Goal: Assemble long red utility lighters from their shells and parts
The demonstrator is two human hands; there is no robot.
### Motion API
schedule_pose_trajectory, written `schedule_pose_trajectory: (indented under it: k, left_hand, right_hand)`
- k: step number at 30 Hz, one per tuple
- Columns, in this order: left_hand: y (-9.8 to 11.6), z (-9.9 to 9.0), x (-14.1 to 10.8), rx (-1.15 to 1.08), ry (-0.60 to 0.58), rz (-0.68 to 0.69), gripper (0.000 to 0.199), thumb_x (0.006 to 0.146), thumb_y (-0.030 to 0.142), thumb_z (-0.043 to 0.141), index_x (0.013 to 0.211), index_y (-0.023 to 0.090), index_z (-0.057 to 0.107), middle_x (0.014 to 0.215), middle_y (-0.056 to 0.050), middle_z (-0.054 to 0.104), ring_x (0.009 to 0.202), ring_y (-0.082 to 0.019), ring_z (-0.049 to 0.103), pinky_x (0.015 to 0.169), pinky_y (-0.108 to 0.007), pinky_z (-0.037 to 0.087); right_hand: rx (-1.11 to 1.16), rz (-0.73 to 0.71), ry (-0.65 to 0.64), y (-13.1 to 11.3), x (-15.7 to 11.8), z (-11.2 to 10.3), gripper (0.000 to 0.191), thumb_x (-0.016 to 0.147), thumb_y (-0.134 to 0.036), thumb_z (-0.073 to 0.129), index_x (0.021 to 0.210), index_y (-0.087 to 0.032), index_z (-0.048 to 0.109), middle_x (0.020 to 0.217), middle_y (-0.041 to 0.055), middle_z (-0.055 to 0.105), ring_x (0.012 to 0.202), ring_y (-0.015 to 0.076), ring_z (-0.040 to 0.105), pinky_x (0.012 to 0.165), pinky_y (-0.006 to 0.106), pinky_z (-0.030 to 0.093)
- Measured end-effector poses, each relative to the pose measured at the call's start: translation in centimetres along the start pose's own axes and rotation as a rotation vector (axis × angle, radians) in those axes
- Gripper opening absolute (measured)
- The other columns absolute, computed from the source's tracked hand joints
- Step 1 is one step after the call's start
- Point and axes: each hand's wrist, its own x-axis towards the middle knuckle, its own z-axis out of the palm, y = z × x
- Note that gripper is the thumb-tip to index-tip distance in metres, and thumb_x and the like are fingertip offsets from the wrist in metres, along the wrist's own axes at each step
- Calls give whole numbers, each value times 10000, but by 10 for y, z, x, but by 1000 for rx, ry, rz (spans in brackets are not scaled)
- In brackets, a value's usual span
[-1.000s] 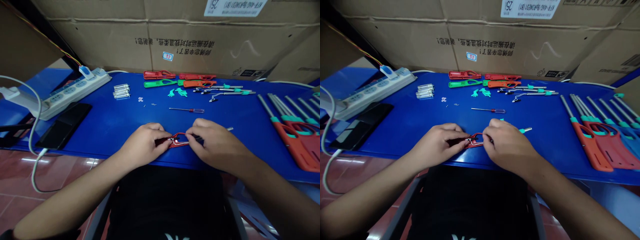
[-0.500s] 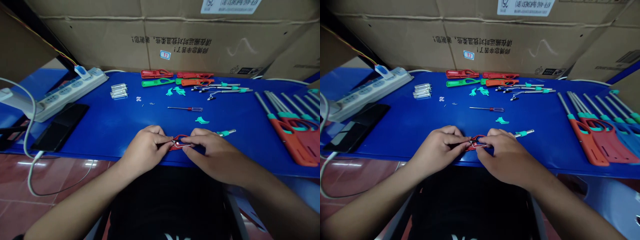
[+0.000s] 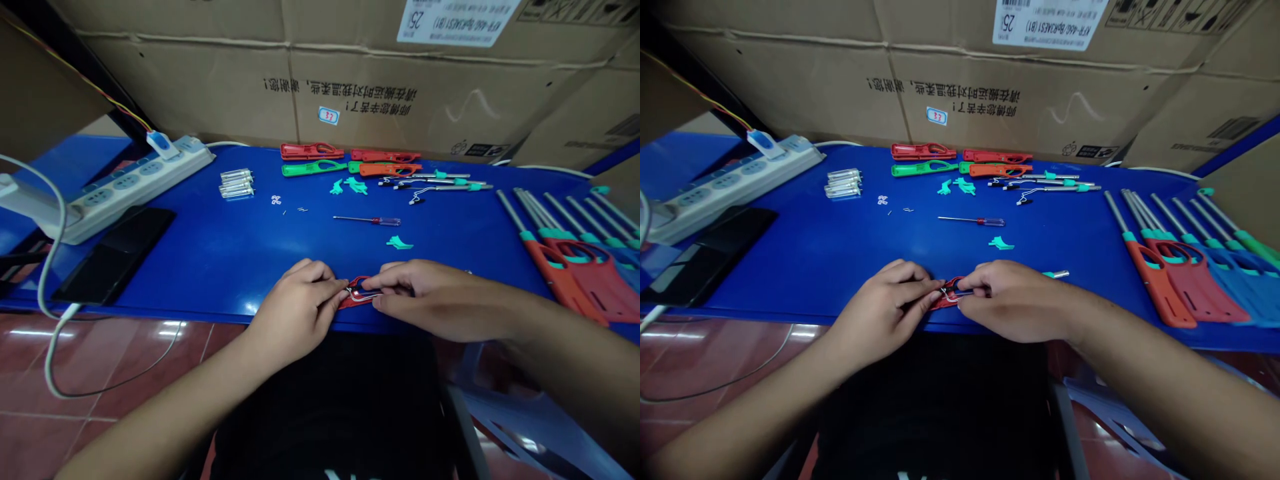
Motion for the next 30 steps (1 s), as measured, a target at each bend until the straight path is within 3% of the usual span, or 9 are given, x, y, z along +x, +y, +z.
schedule_pose_trajectory:
  k: [5,9,12,15,18,23,30]
  left_hand:
    - [8,4,-4,95,-72,-10,418,967,427,586,1264,145,670,1062,-102,635,953,-243,557,865,-417,496]
    - [13,10,-1,103,-85,-37,458,947,388,626,1322,126,622,1066,-103,616,984,-253,547,884,-423,498]
    - [13,11,2,51,-87,-58,402,932,360,656,1266,137,662,1030,-90,610,960,-236,551,875,-403,499]
    - [11,11,5,17,-89,-51,362,923,340,671,1234,156,687,1004,-82,605,948,-229,550,863,-394,499]
    - [9,9,6,7,-93,-35,354,919,332,678,1230,164,696,987,-79,600,941,-226,546,858,-392,495]
    - [10,3,6,-56,-132,-31,380,928,354,666,1258,167,681,979,-74,613,937,-217,553,876,-400,489]
    - [12,3,4,-67,-100,-40,361,975,351,582,1266,157,674,1002,-78,612,943,-215,545,862,-399,482]
  right_hand:
    - [33,-51,-94,-2,0,1,229,877,-334,537,791,-239,726,718,-12,634,678,170,576,616,286,434]
    - [87,-15,-158,-2,4,-4,206,849,-331,578,716,-235,702,608,-28,565,617,157,523,576,276,391]
    - [211,99,-220,-2,5,-7,205,839,-374,609,714,-228,682,514,-47,432,507,123,384,485,267,291]
    - [452,314,-195,-2,2,-2,242,843,-446,612,816,-213,671,512,-77,308,467,95,225,433,256,174]
    - [698,437,-103,-1,-2,8,256,836,-445,628,852,-190,628,575,-82,325,478,72,200,422,224,135]
    - [817,474,-83,1,-11,20,376,843,-519,658,727,-192,513,591,-76,360,468,49,233,414,200,125]
    - [839,419,-124,5,-24,29,434,887,-625,582,776,-209,529,562,-82,318,481,68,211,418,208,122]
